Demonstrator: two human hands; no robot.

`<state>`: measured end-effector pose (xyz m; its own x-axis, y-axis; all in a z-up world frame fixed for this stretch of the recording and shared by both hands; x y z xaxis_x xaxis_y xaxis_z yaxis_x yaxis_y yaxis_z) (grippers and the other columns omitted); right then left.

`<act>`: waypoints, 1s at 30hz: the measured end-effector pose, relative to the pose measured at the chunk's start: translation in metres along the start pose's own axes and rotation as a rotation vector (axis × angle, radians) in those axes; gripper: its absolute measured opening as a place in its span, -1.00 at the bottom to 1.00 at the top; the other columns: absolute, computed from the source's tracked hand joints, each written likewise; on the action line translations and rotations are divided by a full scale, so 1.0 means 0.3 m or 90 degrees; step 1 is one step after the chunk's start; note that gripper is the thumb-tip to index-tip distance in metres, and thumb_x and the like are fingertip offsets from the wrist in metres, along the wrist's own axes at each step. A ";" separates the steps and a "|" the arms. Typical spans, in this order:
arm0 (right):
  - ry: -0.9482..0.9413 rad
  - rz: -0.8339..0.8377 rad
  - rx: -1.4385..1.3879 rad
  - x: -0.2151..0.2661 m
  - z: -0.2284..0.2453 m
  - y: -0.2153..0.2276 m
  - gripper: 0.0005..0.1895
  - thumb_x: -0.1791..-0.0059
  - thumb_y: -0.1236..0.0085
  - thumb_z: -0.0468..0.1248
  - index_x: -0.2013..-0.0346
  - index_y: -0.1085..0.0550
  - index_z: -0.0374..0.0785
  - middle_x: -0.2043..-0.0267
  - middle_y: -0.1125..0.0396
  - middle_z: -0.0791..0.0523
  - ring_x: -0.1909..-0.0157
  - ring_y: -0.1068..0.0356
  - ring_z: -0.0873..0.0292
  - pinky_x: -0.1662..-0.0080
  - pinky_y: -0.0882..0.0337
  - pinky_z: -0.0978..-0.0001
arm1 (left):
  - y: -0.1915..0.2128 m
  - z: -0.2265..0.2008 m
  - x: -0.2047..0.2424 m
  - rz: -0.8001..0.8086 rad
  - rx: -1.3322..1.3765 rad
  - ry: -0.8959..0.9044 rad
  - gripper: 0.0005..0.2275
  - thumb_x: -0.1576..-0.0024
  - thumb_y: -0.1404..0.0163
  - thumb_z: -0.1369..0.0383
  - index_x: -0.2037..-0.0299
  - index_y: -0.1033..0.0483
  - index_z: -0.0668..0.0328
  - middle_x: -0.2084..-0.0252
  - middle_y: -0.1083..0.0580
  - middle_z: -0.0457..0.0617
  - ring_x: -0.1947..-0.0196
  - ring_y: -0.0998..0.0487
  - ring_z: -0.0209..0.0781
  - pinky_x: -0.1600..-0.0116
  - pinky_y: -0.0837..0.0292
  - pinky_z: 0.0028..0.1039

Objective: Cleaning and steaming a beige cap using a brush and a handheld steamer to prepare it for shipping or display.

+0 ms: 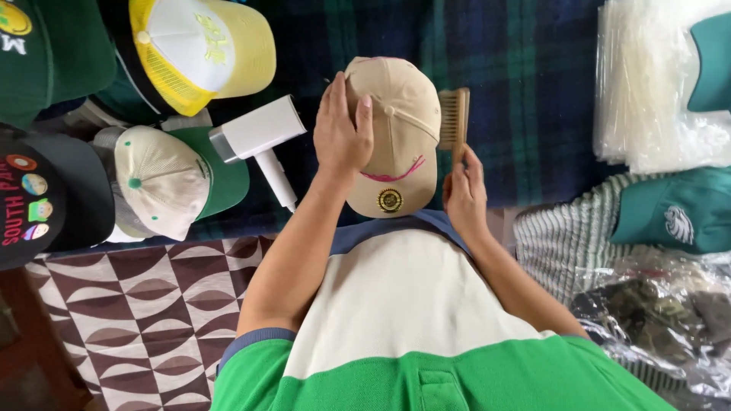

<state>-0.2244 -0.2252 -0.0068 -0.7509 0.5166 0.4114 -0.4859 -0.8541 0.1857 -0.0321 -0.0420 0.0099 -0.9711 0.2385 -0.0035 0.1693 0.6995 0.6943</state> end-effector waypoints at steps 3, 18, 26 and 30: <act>-0.129 -0.036 0.157 -0.054 -0.103 0.051 -0.49 -0.14 0.14 -0.01 -0.34 -0.37 -0.08 0.32 -0.34 0.20 0.31 -0.31 0.29 0.23 -0.28 0.36 | 0.011 -0.003 0.001 0.012 0.001 0.016 -0.38 -0.34 0.39 -0.07 -0.43 -0.13 0.27 -0.40 -0.32 0.24 -0.40 -0.31 0.19 -0.28 -0.41 -0.08; -0.014 -0.076 0.157 -0.043 0.158 0.082 -0.54 -0.19 0.13 -0.11 -0.38 -0.37 -0.12 0.12 -0.38 0.25 0.24 -0.31 0.38 0.24 -0.31 0.52 | 0.019 -0.013 -0.003 0.010 0.028 -0.005 -0.39 -0.36 0.37 -0.02 -0.42 -0.14 0.35 -0.39 -0.32 0.25 -0.39 -0.31 0.19 -0.35 -0.33 -0.11; 0.515 0.104 0.368 -0.327 0.356 -0.046 -0.72 -0.17 -0.10 -0.23 -0.14 -0.58 -0.20 0.18 -0.54 0.07 0.40 -0.46 0.06 0.42 -0.42 0.23 | -0.002 0.010 0.014 -0.045 0.018 -0.045 -0.45 -0.37 0.23 0.05 -0.39 -0.22 0.38 -0.27 -0.38 0.33 -0.32 -0.39 0.25 -0.39 -0.33 -0.13; -0.181 0.166 0.084 -0.517 0.113 -0.036 -0.61 -0.17 0.08 -0.01 -0.27 -0.41 0.07 0.61 -0.20 0.08 0.82 0.01 0.19 0.77 0.09 0.37 | -0.020 0.052 0.001 -0.051 0.025 -0.036 -0.40 -0.36 0.27 -0.06 -0.38 -0.24 0.32 -0.29 -0.39 0.25 -0.34 -0.39 0.17 -0.41 -0.32 -0.19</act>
<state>-0.0876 -0.2981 -0.0423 -0.6783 0.2605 0.6871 -0.2208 -0.9641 0.1475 -0.0307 -0.0355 -0.0056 -0.9710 0.2176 -0.0991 0.0989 0.7430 0.6619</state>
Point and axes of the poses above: each hand's wrist, its own x-axis away from the middle knuckle, its own y-axis out of the back of the hand, z = x × y, the point moved 4 cm from there along -x, towards the middle knuckle
